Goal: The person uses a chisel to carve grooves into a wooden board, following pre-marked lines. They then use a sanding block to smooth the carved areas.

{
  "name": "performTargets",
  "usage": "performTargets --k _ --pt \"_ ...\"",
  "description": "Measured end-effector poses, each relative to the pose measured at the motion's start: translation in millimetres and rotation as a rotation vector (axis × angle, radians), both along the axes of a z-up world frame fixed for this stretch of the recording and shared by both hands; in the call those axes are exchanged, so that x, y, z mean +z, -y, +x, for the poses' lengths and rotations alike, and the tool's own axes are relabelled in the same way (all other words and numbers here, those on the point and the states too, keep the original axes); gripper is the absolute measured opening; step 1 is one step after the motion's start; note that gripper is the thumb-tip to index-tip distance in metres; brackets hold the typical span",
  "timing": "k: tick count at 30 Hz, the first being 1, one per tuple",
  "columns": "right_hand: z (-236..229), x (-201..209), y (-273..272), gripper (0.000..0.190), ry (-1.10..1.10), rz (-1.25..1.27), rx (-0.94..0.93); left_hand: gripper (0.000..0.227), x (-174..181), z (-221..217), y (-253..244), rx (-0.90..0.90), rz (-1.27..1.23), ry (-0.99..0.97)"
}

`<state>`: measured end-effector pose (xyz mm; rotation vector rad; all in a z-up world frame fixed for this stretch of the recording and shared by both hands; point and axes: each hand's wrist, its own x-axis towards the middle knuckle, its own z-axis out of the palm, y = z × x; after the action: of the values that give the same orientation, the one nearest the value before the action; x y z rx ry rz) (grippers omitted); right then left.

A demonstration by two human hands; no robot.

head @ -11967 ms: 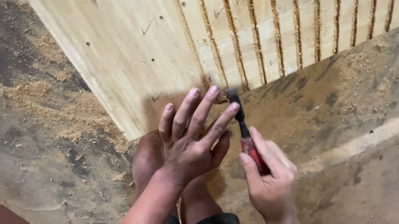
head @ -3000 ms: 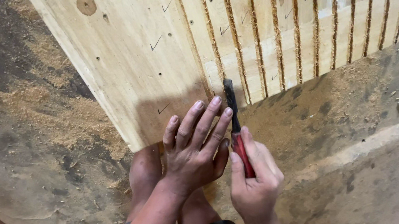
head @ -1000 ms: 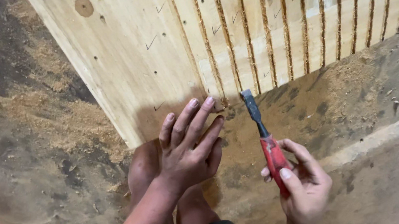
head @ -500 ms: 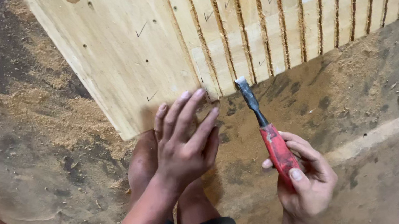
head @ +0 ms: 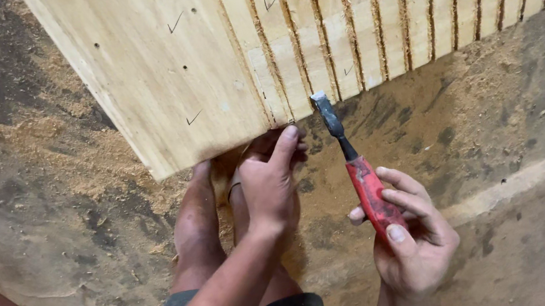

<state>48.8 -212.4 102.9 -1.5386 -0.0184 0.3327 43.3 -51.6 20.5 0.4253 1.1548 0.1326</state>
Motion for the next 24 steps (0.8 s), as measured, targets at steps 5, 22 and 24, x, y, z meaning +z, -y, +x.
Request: performTargets --k 5,22,24 --pt "3 -4 2 0.037 0.020 0.006 0.021 0.015 -24 -6 20 0.144 0.035 0.122" --pt "42 -14 -14 0.039 0.185 0.279 -0.065 0.013 37 -7 -109 -1.334 0.633 0.456" --pt "50 -21 -27 0.035 0.213 0.276 -0.129 0.010 39 18 -147 -1.103 1.081 0.565"
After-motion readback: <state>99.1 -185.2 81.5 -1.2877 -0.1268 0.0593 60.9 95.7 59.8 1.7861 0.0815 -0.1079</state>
